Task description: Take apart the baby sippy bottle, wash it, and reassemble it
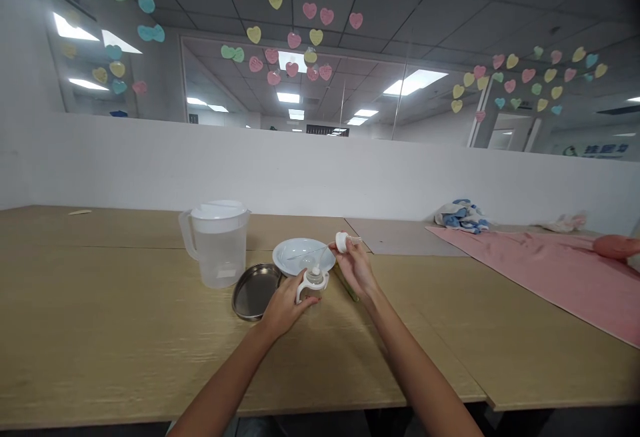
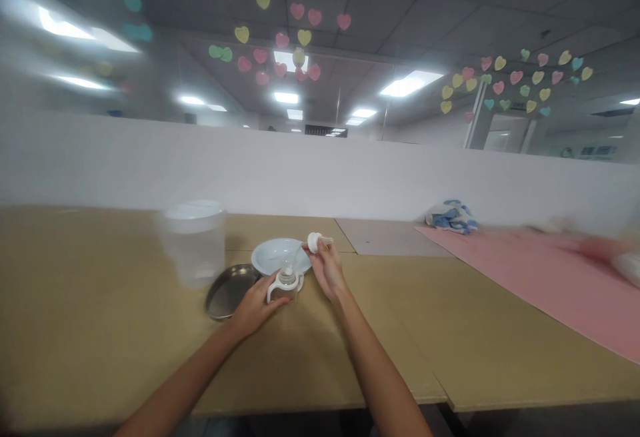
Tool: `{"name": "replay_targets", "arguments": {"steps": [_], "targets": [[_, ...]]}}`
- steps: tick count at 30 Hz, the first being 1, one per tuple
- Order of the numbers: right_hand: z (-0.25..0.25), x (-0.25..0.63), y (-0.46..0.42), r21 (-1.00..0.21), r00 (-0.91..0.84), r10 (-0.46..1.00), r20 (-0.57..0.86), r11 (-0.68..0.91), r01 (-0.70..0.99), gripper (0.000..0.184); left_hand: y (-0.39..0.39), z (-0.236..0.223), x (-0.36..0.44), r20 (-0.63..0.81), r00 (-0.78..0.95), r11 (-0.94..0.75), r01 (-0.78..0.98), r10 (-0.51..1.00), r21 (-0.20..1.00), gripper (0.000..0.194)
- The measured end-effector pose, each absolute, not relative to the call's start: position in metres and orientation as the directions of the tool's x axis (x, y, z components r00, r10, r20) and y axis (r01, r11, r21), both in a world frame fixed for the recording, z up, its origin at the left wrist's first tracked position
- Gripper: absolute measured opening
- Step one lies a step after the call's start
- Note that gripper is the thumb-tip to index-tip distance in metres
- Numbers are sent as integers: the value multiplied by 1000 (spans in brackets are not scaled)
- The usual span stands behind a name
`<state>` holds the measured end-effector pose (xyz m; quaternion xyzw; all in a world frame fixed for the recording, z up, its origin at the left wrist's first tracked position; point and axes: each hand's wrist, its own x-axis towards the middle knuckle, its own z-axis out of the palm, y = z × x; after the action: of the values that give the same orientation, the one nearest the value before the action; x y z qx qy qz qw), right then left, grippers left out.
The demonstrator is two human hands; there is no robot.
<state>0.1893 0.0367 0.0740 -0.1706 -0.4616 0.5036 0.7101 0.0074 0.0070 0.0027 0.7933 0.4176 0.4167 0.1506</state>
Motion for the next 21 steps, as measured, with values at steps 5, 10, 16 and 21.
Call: {"name": "replay_targets", "arguments": {"steps": [5, 10, 16, 21], "targets": [[76, 194, 38, -678, 99, 859, 502, 462, -572, 31, 7, 3, 7, 533, 308, -608, 530, 788, 592, 62], [71, 195, 44, -655, 133, 874, 467, 443, -613, 34, 6, 3, 7, 537, 303, -607, 532, 787, 590, 64], [55, 192, 54, -686, 174, 880, 442, 457, -566, 32, 5, 5, 7, 538, 321, -620, 520, 780, 588, 61], [31, 187, 70, -803, 174, 894, 413, 448, -394, 41, 5, 5, 8, 536, 314, -613, 528, 784, 588, 62]]}}
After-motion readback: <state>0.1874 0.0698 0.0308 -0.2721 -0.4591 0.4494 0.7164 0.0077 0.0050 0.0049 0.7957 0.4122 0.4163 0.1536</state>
